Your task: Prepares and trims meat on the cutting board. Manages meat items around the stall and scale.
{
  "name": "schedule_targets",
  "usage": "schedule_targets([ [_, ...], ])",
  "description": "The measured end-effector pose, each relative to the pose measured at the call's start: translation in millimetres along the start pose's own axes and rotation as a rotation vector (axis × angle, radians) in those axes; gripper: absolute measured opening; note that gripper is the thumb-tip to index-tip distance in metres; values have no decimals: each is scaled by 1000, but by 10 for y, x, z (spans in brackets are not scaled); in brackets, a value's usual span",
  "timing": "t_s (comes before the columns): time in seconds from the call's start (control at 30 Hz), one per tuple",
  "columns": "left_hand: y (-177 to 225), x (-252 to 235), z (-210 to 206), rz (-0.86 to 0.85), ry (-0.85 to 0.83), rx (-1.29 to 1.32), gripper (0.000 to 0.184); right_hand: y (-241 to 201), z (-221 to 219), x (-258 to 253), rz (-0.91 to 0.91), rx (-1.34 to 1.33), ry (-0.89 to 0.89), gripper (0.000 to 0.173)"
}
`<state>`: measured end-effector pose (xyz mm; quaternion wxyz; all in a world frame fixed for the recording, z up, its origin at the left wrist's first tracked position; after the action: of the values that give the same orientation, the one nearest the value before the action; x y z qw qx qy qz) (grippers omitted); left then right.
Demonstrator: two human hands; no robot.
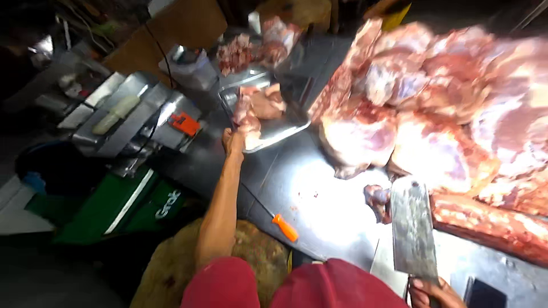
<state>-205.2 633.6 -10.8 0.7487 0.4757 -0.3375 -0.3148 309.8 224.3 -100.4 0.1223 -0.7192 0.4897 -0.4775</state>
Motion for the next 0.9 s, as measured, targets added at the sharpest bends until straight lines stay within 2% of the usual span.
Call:
schedule_targets([
  [0.1, -118, 599, 601, -31, -43, 34, 40, 19, 116, -26, 4, 10, -32, 8],
  [0.2, -209, 1313, 1124, -31, -41, -80, 41, 58, 232, 20, 0, 19, -28, 9],
  [0.27, -296, 1683, 1355, -35, -30, -151, 41, 56, 323, 47, -10, 56, -25, 8],
  [0.37, -451, 2106, 1494, -18, -7, -162, 39, 38, 472, 109, -27, 123, -12, 9],
  [0.53, -604, 2508, 1325, -73, -73, -275, 33, 63, 675, 318, -42, 212, 4, 5],
  [0.63, -564, 2566, 1125, -118, -94, -499, 26, 136, 816, 487, -36, 225, 6, 4],
  [0.77, -259, 2717, 807, -222, -123, -841, 25, 247, 1010, 739, -16, 246, 11, 3],
  [0.9, 124, 3208, 415, -475, -227, -1042, 25, 378, 1174, 918, -14, 294, 13, 3],
])
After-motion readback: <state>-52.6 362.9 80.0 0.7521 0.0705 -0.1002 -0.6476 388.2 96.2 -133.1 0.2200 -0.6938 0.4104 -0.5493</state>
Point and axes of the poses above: each hand's wrist, its own x-axis away from the middle knuckle, its own z-axis out of the back of the hand, y = z × x, the point moved 7 cm from there along -x, towards the middle knuckle, and after that the axes turned 5 degrees about z, right-handed, at the moved point
